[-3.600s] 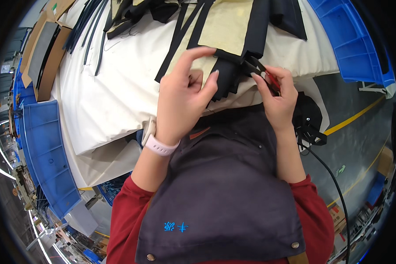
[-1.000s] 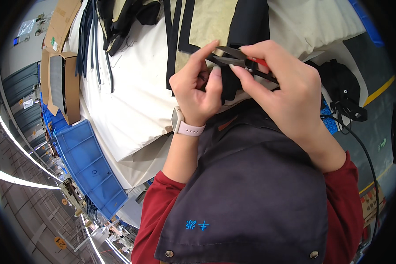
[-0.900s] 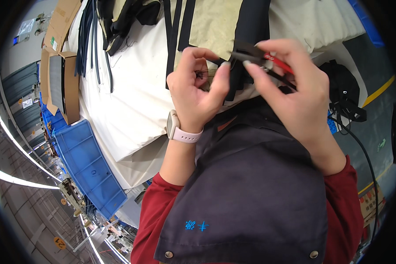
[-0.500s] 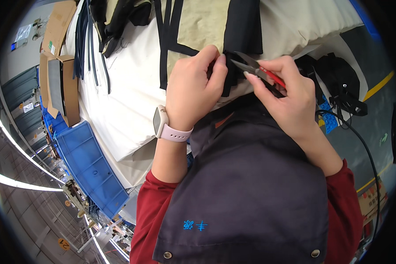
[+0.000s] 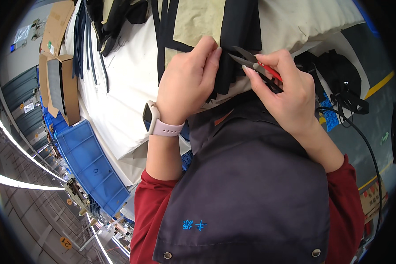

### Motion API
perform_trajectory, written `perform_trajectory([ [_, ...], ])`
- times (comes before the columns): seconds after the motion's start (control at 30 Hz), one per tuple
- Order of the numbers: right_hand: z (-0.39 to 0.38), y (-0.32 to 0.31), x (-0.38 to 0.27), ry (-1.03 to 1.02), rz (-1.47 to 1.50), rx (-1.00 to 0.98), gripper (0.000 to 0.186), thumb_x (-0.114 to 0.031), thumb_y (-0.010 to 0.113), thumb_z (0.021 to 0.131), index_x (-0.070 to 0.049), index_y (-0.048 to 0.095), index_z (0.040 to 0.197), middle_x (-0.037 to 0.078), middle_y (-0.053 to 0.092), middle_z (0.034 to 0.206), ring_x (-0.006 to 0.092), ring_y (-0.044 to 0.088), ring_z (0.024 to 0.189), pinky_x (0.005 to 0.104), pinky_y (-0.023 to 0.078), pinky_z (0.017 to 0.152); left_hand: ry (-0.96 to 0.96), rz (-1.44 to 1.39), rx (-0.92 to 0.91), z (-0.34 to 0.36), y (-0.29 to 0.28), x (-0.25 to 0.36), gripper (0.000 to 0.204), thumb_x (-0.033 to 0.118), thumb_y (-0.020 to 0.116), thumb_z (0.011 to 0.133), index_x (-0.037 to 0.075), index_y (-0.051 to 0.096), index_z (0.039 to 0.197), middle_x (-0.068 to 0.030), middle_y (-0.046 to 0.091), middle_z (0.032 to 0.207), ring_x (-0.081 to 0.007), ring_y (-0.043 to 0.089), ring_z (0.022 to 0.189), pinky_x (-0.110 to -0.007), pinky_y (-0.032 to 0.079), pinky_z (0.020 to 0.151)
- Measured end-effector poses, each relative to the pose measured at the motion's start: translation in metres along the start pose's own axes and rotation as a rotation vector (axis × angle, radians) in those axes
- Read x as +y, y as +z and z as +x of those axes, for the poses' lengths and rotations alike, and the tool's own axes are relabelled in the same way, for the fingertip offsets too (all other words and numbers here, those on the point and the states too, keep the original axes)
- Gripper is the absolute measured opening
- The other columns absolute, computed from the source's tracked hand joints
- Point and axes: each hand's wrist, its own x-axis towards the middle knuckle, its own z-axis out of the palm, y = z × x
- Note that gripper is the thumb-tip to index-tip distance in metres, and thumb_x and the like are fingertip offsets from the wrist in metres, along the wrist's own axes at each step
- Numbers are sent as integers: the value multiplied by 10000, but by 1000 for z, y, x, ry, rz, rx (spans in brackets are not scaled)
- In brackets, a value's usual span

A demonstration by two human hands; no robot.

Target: Trimming loose threads and excess material from various black leather pieces using thread snips.

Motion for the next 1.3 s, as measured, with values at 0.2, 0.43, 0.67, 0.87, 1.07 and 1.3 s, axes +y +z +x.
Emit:
perform_trajectory([
  [0.2,-1,6,-4,-19,1,4,232,-121,785,857,-56,594,971,38,707,782,187,691,606,289,508,505,-12,-164,-119,5,-12,-16,124,129,591,990,15,583,942,-151,571,608,-272,561,516,-362,423,528],
  [0.43,3,12,-9,-65,-112,-76,271,-129,782,829,-81,541,943,15,627,740,184,644,577,311,463,471,1,-243,-63,3,-7,-23,118,112,597,978,11,577,920,-66,518,579,-101,447,520,-280,372,517],
  [0.67,7,13,-9,-125,-106,-51,299,-119,785,799,-94,515,927,15,560,693,188,606,543,322,441,458,-28,-518,81,-11,3,-33,89,50,565,1003,21,562,918,48,474,664,-38,389,615,-229,343,554],
  [0.87,13,1,-18,-60,-39,-169,232,-72,827,786,-32,639,915,59,695,769,185,679,608,282,514,527,-20,-582,179,-19,11,-35,80,40,536,1017,27,554,941,30,509,765,-32,425,678,-201,357,602],
  [1.07,15,-1,-18,-64,29,-177,222,-82,824,794,-32,643,914,59,672,735,176,651,579,285,491,509,-12,-698,257,-23,18,-29,131,157,493,1039,63,544,963,68,507,776,11,389,627,-151,333,551],
  [1.3,12,2,-18,-28,19,-207,231,-94,816,827,-23,636,955,68,667,742,176,674,601,270,496,518,-32,-726,265,-24,19,-31,141,166,460,1043,66,528,970,56,523,765,10,378,611,-154,338,549],
])
